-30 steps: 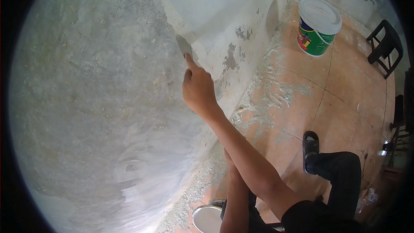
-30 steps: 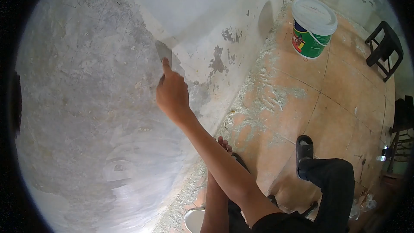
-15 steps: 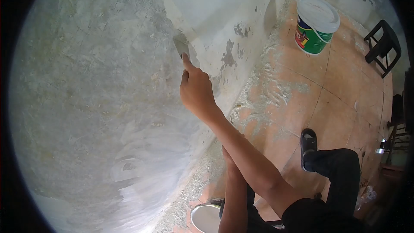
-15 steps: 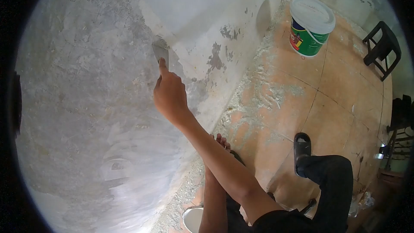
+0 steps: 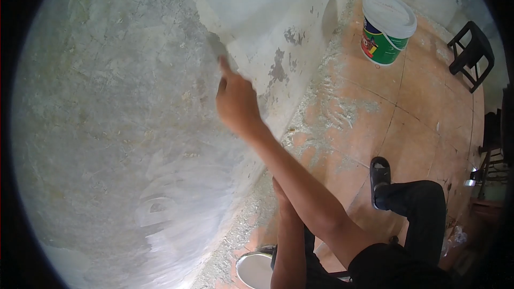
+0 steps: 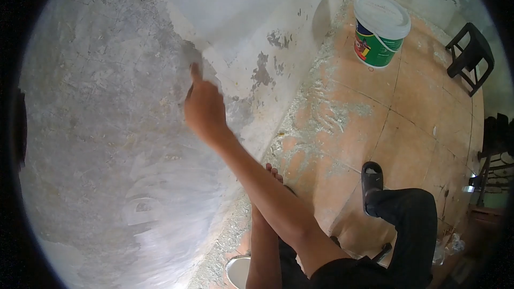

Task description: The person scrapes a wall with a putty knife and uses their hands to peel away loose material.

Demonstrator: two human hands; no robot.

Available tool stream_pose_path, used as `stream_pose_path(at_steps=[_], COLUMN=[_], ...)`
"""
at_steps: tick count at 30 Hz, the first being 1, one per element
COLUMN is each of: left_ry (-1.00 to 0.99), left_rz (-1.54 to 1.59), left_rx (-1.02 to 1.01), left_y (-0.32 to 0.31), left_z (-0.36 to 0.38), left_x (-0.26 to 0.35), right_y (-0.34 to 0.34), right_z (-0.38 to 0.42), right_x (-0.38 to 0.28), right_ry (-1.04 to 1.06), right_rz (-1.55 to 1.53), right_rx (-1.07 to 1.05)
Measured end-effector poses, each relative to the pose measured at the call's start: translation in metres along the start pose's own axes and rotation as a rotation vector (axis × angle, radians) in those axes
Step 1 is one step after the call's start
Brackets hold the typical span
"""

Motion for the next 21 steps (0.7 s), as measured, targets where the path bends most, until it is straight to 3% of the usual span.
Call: stream_pose_path(at_steps=[2,3,5,6,8,9,11,21], left_ry=[-0.168,-0.170,0.125,0.128,-0.143,-0.142,0.112,-0.057], left_rz=[-0.319,-0.319,0.172,0.175,-0.140,-0.146,0.080,-0.324], left_rx=[-0.122,-0.119,-0.138,-0.150,-0.216,-0.204,-0.206,-0.058], left_y=[0.004,0.015,0.022,0.016,-0.011,0.007,0.036,0.007], left_z=[0.002,-0.001,-0.008,-0.011,0.008,0.002,-0.016,0.008], left_x=[0.009,0.010,-0.004,-0.007,0.008,0.007,-0.006,0.004], right_y=[0.010,0.007,0.003,0.001,0.009,0.009,0.008,0.014], right_z=[-0.024,-0.022,-0.005,-0.001,-0.013,-0.012,-0.008,-0.030], right_x=[0.003,-0.002,-0.004,-0.004,0.000,-0.001,-0.006,-0.010], right_ry=[-0.087,-0.118,-0.081,-0.051,-0.093,-0.066,-0.026,-0.021], right_rz=[-0.020,0.022,0.052,0.076,0.037,0.035,0.039,0.063], right_rx=[0.057,0.033,-0.010,-0.050,-0.042,-0.022,-0.008,0.005])
Point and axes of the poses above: each hand's wrist, its own z-axis away from the middle knuckle, its own y-axis out of the back of the hand, x = y × z, the point moved 4 cm from there along -z, towards the middle knuckle, and after that the axes turned 8 degrees about z, right-handed, at the moved point
